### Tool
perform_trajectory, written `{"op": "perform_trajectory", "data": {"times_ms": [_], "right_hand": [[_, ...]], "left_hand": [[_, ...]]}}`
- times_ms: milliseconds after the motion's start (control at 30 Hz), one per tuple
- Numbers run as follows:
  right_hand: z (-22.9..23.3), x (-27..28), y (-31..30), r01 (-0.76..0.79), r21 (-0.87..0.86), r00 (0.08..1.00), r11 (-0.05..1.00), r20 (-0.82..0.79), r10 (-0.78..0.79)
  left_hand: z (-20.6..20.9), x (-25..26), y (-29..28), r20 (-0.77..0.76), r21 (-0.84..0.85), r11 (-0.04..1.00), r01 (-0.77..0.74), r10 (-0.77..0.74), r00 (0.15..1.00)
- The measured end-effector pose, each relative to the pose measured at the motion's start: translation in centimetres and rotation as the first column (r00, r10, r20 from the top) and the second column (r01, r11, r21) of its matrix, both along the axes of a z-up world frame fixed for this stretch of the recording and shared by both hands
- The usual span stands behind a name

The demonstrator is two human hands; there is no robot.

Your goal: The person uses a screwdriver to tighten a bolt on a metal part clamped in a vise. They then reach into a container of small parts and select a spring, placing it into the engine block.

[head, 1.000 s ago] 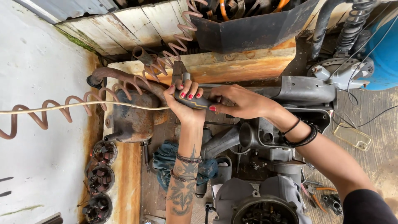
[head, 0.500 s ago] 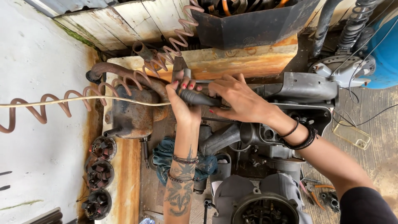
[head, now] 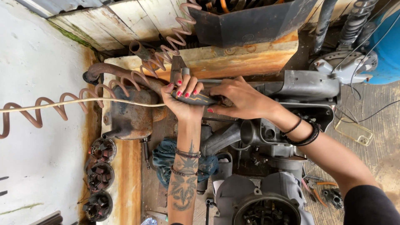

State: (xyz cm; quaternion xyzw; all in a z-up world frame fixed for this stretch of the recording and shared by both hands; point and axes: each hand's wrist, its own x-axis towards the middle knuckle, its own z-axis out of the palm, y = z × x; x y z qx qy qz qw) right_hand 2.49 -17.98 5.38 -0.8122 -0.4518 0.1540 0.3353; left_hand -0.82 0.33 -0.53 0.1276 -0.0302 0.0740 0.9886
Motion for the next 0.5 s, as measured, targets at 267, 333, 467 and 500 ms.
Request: {"op": "perform_trajectory", "data": {"times_ms": [267,333,467,500], "right_hand": [[0.0,-0.5,0.5,0.097,-0.127,0.986,0.987,0.148,-0.078],[0.2,-0.3,0.2,0.078,-0.093,0.993,0.993,0.098,-0.069],[0.4,0.3,-0.6,0.068,-0.018,0.998,0.998,-0.018,-0.068],[0.6,0.2,-0.6,0.076,-0.017,0.997,0.997,-0.017,-0.076]], "left_hand": [[-0.6,-0.4,-0.7,-0.373,0.299,0.921,-0.249,0.353,0.858],[0.0,-0.2,-0.9,-0.341,0.278,0.933,-0.228,0.317,0.885],[-0.1,1.7,-0.7,-0.282,0.269,0.955,-0.128,0.205,0.937],[-0.3,1.8,-0.6,-0.281,0.269,0.956,-0.120,0.197,0.939]]}}
